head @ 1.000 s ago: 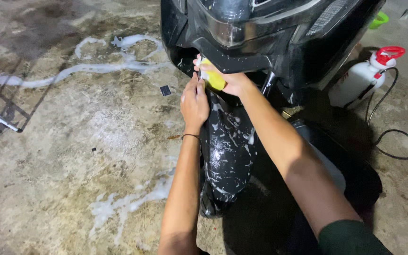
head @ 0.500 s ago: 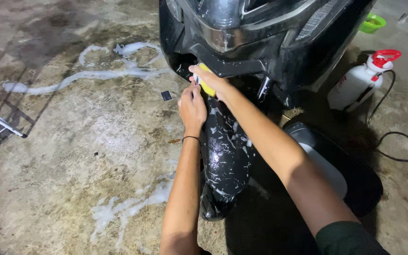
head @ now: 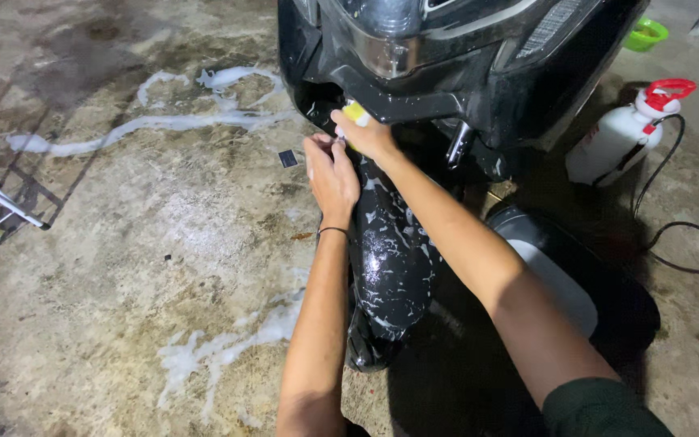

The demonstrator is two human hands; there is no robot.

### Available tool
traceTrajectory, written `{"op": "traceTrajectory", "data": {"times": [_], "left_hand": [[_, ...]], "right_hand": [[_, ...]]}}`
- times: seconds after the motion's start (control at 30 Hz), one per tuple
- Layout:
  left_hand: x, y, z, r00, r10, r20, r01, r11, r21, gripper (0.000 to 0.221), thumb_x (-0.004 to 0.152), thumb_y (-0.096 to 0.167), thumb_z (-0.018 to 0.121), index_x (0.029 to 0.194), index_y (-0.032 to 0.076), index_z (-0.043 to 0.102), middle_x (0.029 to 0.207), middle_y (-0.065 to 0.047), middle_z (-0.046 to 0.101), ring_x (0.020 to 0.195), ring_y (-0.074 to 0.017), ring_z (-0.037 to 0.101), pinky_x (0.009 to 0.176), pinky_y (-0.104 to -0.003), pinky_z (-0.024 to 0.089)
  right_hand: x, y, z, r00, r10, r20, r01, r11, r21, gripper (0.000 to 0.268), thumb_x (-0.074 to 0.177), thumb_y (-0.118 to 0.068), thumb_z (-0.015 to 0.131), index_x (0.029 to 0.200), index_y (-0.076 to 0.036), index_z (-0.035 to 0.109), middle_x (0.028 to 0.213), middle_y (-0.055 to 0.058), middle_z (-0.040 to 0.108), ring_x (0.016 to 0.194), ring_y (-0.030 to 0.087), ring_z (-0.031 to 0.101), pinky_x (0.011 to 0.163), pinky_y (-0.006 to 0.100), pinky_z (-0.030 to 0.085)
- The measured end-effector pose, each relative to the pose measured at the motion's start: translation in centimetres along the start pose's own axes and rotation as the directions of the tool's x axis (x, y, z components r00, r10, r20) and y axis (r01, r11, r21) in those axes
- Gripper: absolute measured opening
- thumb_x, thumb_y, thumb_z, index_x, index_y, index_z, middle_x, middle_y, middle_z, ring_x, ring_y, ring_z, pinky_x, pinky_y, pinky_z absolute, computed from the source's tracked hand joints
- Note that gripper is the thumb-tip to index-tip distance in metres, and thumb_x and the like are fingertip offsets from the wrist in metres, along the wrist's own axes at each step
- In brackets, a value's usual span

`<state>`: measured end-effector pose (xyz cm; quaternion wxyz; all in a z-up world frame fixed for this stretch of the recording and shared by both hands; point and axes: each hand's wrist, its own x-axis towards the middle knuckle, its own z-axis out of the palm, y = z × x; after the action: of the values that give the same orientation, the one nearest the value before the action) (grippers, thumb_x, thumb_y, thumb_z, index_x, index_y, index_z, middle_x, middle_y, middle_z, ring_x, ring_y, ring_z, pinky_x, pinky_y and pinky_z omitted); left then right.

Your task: The person washes a black scooter using a yellow sponge and a manual pressure sprayer. They scrub the front fairing and wheel, then pump the sprayer to apply soapy water to the body and wheel before scrubbing again.

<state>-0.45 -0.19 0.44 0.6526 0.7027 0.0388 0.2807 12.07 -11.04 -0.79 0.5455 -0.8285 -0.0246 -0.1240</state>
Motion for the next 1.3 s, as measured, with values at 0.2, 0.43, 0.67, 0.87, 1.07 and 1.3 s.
{"op": "traceTrajectory", "data": {"times": [0.2,0.43,0.67,0.87,1.07,1.3], "left_hand": [[0.0,0.5,-0.4,0.998,-0.008,0.063,0.003,0.996,0.084,0.036,0.098,0.029,0.052,0.125,0.005,0.049,0.13,-0.021,0.055,0.114,-0.0421,0.061,0.096,-0.049,0.047],[0.0,0.7,-1.0,0.98,0.103,0.171,-0.125,0.985,0.123,0.046,0.105,0.032,0.031,0.14,0.019,0.057,0.134,-0.018,0.062,0.123,-0.0383,0.061,0.104,-0.046,0.047],[0.6,0.0,-1.0,0.981,0.055,0.186,-0.058,0.998,0.01,0.055,0.102,0.033,0.034,0.153,0.016,0.043,0.131,-0.021,0.065,0.12,-0.0396,0.063,0.103,-0.044,0.045],[2.6,-2.4,-0.2,0.951,0.122,0.283,-0.129,0.992,0.005,0.051,0.102,0.031,0.036,0.142,0.009,0.058,0.128,-0.02,0.07,0.119,-0.0335,0.066,0.105,-0.04,0.046],[2.6,-1.6,-1.5,0.976,0.139,0.168,-0.095,0.965,-0.245,0.044,0.098,0.024,0.042,0.127,0.004,0.069,0.119,-0.015,0.074,0.112,-0.0258,0.069,0.102,-0.035,0.051],[2.4,0.8,-5.3,0.821,0.407,0.401,-0.261,0.892,-0.369,0.043,0.09,0.015,0.08,0.126,-0.001,0.063,0.115,-0.011,0.069,0.108,-0.017,0.062,0.099,-0.034,0.05]], "right_hand": [[-0.5,0.0,-1.7,0.98,-0.062,0.189,0.067,0.998,-0.02,0.027,0.08,-0.025,0.082,0.098,-0.008,0.07,0.092,0.003,0.073,0.083,0.013,0.069,0.075,0.03,0.056],[0.3,2.8,-2.5,0.92,-0.161,0.357,0.196,0.979,-0.062,0.029,0.09,-0.019,0.074,0.114,-0.004,0.069,0.104,0.007,0.075,0.095,0.016,0.069,0.084,0.032,0.056],[-2.0,0.9,-4.7,0.784,-0.6,0.156,0.611,0.704,-0.362,0.065,0.082,-0.024,0.089,0.131,0.004,0.058,0.127,0.022,0.063,0.116,0.03,0.06,0.098,0.042,0.048],[-7.6,-3.1,-6.9,0.992,-0.126,0.015,0.115,0.943,0.312,0.061,0.073,-0.01,0.091,0.124,-0.001,0.061,0.122,0.01,0.071,0.109,0.017,0.07,0.095,0.032,0.058],[-11.0,-4.7,-7.6,0.802,-0.584,0.126,0.581,0.811,0.062,0.041,0.091,-0.003,0.08,0.13,0.001,0.067,0.13,0.01,0.074,0.121,0.014,0.071,0.107,0.032,0.056],[-9.6,-6.7,-6.3,0.903,-0.428,0.026,0.423,0.9,0.102,0.051,0.074,-0.003,0.095,0.117,0.001,0.068,0.111,0.008,0.073,0.101,0.011,0.069,0.088,0.029,0.06]]}}
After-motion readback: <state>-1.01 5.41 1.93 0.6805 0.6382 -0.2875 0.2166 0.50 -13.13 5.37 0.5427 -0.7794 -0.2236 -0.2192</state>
